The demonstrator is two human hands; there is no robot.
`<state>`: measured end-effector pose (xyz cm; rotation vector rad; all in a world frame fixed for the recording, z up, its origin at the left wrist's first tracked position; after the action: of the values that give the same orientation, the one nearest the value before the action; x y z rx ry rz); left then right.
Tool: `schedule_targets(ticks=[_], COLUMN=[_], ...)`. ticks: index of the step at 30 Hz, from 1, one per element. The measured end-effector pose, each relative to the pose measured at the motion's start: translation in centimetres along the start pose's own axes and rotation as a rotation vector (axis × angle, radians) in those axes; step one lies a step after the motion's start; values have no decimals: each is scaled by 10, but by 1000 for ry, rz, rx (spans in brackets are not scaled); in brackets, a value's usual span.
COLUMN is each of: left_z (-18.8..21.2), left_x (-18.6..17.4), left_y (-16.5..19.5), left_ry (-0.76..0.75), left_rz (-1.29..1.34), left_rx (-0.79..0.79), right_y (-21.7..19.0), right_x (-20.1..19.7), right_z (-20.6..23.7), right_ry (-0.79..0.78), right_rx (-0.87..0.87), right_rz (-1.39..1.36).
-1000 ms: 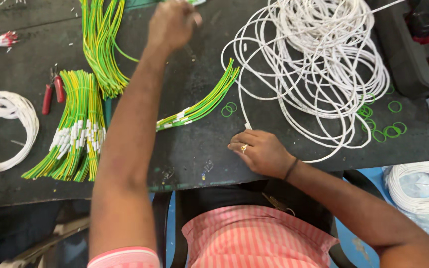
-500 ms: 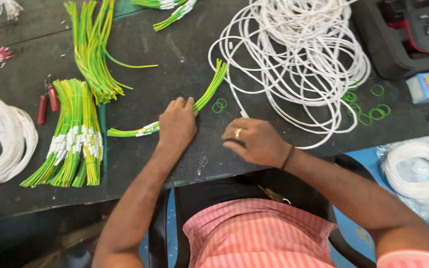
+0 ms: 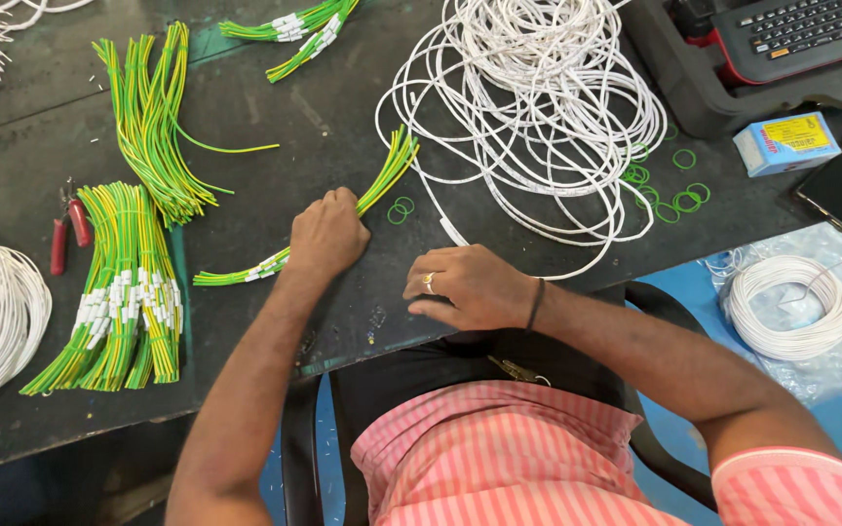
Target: The person gathers loose green and yellow insulated wires from the workbench, aligns them into a bundle, and secures the bundle with a green rubber band. They place the finished bundle with other completed bundles and repeat the process with more wires.
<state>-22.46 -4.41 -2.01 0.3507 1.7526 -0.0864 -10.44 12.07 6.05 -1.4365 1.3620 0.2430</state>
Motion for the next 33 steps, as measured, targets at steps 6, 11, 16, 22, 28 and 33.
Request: schedule_targets(ticks=[6, 11, 16, 22, 28, 33], left_z=[8, 20, 33, 49, 45, 48], left_x=[-27, -63, -113, -156, -164, -131], left_y=[-13, 0, 26, 29, 30, 33], left_ry=[71, 71, 226, 384, 577, 406], left_rz=[313, 593, 939, 1392, 1785, 1801], left_rx=[54, -21, -23, -60, -15, -120], right_y=[12, 29, 48, 14, 10, 36], right_x=[-14, -22, -19, -16, 30, 69], right_z=[0, -4, -14, -47, -55, -50], right_ry=[56, 110, 130, 153, 6, 11], right_rx=[10, 102, 274, 170, 373, 335], right_rz=[-9, -48, -222, -407, -550, -988])
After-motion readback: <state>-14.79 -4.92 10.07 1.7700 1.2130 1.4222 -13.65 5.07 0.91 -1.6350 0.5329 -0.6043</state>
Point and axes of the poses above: each hand's wrist, its own z-axis away from the middle knuckle, its own x-axis out of the palm, y = z × x, the point moved 10 cm from there along -z, towards the middle knuckle, and after that the axes turned 4 degrees about x, right-handed, at the moved point
